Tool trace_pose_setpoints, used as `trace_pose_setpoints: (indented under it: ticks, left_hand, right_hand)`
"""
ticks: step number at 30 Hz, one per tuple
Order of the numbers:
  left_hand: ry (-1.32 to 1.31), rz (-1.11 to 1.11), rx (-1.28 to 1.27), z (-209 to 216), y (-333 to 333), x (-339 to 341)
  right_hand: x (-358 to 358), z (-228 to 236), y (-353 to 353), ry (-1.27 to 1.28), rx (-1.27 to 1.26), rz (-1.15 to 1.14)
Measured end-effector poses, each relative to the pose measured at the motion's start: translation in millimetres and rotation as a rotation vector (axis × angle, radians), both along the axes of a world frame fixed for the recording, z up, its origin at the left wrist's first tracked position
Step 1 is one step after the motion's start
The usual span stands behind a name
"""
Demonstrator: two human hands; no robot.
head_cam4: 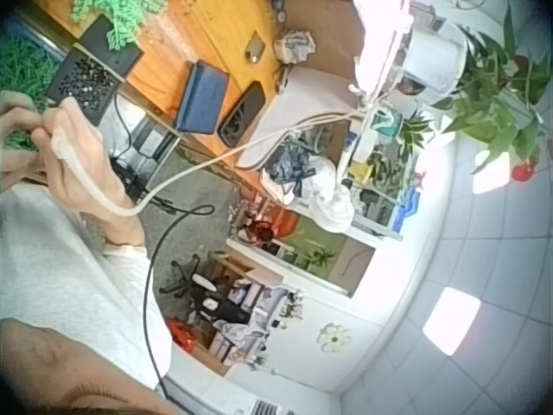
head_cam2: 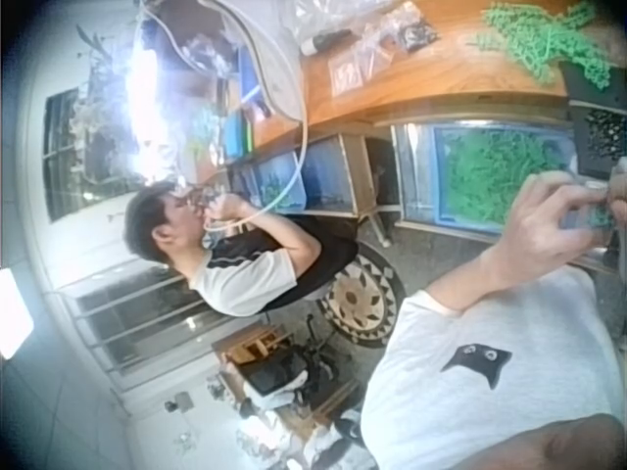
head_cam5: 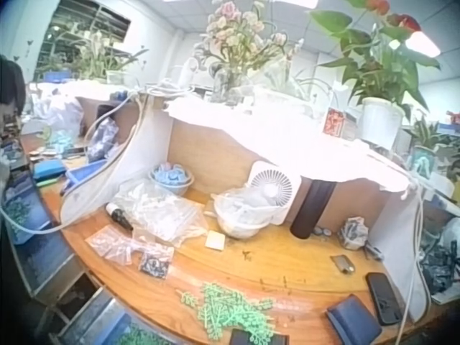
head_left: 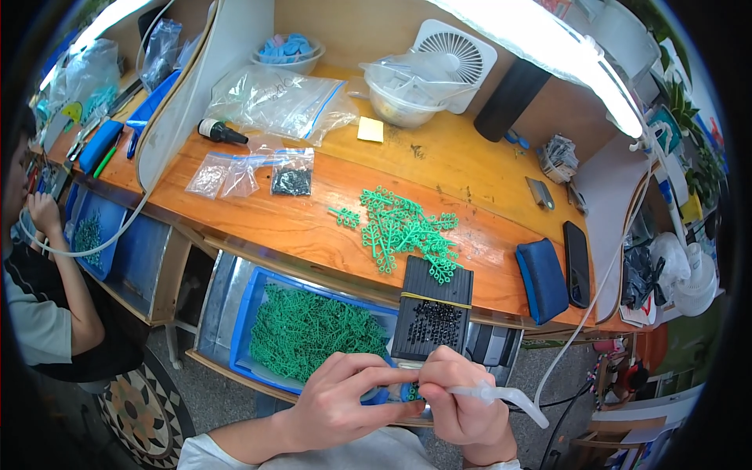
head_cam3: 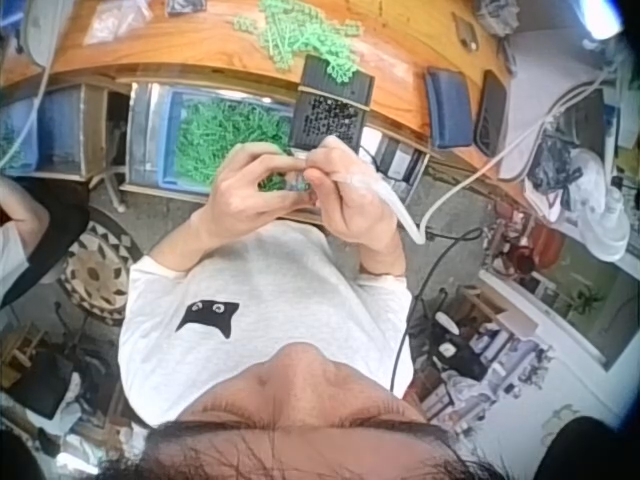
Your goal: Assembling small green plastic foliage components onto a blue base using a syringe-fed adhesive.
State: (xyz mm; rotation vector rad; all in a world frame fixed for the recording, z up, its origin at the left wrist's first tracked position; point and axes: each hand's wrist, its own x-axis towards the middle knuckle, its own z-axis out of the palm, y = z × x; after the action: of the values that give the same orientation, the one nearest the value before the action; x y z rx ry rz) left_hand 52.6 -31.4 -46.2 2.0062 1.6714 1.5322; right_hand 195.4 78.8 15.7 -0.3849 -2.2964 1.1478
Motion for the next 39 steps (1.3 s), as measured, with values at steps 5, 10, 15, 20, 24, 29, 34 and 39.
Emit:
trace_pose_setpoints:
  ticks: [5, 10, 15, 20, 24, 29, 34, 39]
  left_hand:
    - [0.008, -0.002, -0.006, 1, -1, 0]
    - [-0.004, -0.020, -0.003, 1, 1, 0]
    - [-0.007, -0.016, -0.016, 0, -1, 0]
    - [-0.008, -0.019, -0.013, 0, -1, 0]
    - [-0.004, -0.021, -0.020, 0, -1, 0]
    - [-0.015, -0.024, -0.021, 0, -1, -1]
    - [-0.012, -0.020, -0.021, 0, 0, -1]
    - [-0.023, -0.023, -0.027, -1, 0, 0]
  right_hand:
    - [5, -10, -3, 0.066, -0.017, -0.026]
    - [17, -19, -5, 0.160, -0.129, -0.070]
    - [14, -13, -5, 0.076, -0.092, -0.033]
    - [14, -11, -5, 0.055, -0.073, -0.043]
    - [15, -19, -6, 0.151, -0.138, -0.039]
    - [11, -16, -7, 0.134, -0.123, -0.024]
    - [10, -15, -7, 0.126, -0.090, -0.024]
    - [11, -16, -6, 0.134, -0.094, -0.043]
